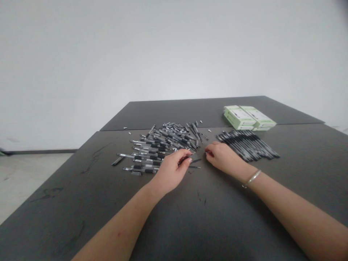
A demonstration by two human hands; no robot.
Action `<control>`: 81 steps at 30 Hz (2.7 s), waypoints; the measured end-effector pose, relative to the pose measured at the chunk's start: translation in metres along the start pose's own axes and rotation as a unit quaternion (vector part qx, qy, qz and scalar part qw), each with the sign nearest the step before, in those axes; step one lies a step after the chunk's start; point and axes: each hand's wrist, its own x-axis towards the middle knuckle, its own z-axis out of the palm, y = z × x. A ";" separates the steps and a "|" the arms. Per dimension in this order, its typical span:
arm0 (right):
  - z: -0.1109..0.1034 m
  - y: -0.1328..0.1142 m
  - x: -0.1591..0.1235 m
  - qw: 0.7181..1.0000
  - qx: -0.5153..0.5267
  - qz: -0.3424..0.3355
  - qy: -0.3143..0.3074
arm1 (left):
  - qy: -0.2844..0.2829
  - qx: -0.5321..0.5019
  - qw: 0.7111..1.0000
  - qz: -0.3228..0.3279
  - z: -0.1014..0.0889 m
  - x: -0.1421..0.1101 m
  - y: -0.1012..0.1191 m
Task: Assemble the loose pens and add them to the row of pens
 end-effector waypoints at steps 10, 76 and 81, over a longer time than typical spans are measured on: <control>-0.008 -0.017 -0.001 0.860 0.509 0.012 0.026 | 0.003 0.002 1.000 0.013 0.000 0.000 0.001; -0.004 -0.030 -0.012 0.960 0.267 -0.090 -0.005 | -0.022 0.029 0.999 -0.020 0.004 -0.004 -0.001; -0.006 -0.029 -0.015 0.947 0.303 -0.104 0.000 | -0.011 0.026 0.999 -0.018 0.005 -0.003 -0.002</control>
